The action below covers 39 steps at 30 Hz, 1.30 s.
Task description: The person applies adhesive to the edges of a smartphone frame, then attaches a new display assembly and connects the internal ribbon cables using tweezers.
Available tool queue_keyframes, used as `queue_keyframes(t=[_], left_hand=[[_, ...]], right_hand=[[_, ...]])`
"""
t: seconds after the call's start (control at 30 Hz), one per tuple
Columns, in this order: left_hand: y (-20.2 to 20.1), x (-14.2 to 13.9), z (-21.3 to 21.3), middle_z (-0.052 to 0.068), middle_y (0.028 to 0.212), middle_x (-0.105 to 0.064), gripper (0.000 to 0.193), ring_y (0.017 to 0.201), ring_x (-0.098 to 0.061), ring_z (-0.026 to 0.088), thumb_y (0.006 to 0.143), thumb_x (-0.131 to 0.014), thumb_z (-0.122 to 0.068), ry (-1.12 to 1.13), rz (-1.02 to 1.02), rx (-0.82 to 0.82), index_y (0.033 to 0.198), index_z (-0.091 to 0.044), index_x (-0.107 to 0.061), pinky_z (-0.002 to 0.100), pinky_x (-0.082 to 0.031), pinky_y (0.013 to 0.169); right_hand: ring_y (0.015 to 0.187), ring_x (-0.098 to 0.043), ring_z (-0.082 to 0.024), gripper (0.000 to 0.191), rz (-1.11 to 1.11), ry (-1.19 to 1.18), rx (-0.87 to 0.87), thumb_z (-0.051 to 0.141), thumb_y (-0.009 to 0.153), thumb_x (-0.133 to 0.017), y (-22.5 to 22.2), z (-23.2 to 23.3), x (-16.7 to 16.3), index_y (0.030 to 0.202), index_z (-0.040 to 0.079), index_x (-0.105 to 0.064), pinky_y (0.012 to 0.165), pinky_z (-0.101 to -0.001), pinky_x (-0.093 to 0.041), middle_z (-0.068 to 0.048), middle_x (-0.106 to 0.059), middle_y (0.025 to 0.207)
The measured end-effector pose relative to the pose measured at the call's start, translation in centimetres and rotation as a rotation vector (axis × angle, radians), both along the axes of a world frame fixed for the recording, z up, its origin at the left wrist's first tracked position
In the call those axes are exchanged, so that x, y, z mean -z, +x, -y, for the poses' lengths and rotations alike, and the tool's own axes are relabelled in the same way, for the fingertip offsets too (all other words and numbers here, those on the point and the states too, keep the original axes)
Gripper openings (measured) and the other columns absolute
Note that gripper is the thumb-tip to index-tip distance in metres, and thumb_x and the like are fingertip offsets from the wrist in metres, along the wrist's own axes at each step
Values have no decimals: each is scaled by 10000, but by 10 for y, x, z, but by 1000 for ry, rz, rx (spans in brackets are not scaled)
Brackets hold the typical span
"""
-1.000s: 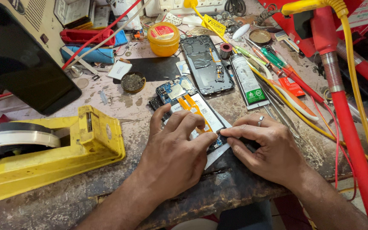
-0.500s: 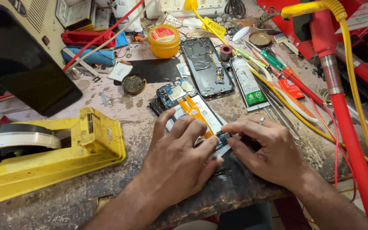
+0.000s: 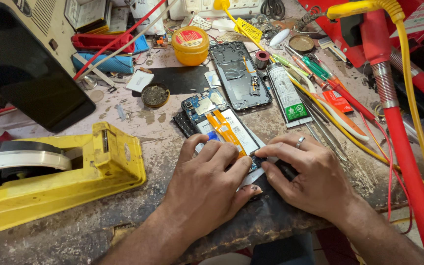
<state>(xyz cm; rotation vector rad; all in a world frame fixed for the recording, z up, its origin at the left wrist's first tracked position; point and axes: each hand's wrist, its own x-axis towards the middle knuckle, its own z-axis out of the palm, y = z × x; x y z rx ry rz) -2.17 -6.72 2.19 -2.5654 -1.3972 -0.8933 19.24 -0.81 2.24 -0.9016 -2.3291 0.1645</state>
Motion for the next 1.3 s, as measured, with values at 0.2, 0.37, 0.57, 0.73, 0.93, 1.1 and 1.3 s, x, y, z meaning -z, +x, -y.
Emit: queue_keyframes(t=[0.2, 0.37, 0.57, 0.73, 0.93, 1.1, 1.3], left_hand=[[1, 0, -1, 66, 1044, -649, 483, 1047, -596, 237, 817, -764, -435, -10, 12, 2, 1133, -75, -705, 501, -347, 1037], [1, 0, 0, 54, 1037, -649, 471, 1053, -595, 231, 839, -757, -432, -12, 21, 10, 1146, -77, -707, 495, -348, 1038], [1, 1, 0, 63, 1054, -649, 474, 1063, -594, 239, 837, -753, -423, -10, 26, 8, 1144, -65, -704, 493, -351, 1035], [2, 2, 1, 72, 1064, -647, 480, 1066, -593, 243, 846, -748, -417, -10, 33, 12, 1158, -56, -703, 489, -358, 1031], [1, 1, 0, 76, 1056, -647, 489, 1059, -590, 249, 846, -746, -413, -14, 30, 16, 1172, -52, -701, 493, -363, 1007], [2, 1, 0, 79, 1065, -650, 470, 1059, -587, 256, 845, -747, -408, -29, 23, 15, 1143, -49, -694, 489, -379, 976], [2, 1, 0, 78, 1075, -658, 470, 1059, -594, 252, 830, -759, -404, -10, 37, 12, 1133, -49, -704, 478, -394, 969]], right_hand=[[754, -732, -218, 197, -171, -442, 126, 110, 848, -743, 9, -9, 1, 1039, 93, -789, 654, -348, -591, -52, -766, 966], [864, -743, -219, 231, -100, -138, 10, 46, 810, -720, 8, -6, 3, 1032, 74, -777, 741, -334, -590, -87, -767, 981], [914, -724, -288, 245, 58, 120, 12, 43, 792, -720, 1, 4, -1, 1033, 65, -756, 808, -389, -577, -112, -746, 986], [919, -725, -290, 292, 187, 228, 7, 58, 778, -736, 1, 8, -5, 1069, 51, -753, 804, -410, -577, -111, -749, 1009], [891, -723, -257, 294, 129, 200, 53, 66, 774, -750, 0, 12, -3, 1068, 82, -769, 762, -400, -568, -62, -756, 989], [898, -723, -259, 296, 123, 198, 17, 69, 764, -749, 1, 11, -4, 1058, 94, -769, 753, -390, -575, -68, -753, 990], [915, -715, -265, 316, 154, 188, 2, 59, 754, -736, -1, 7, -9, 1067, 94, -762, 779, -392, -575, -81, -742, 996]])
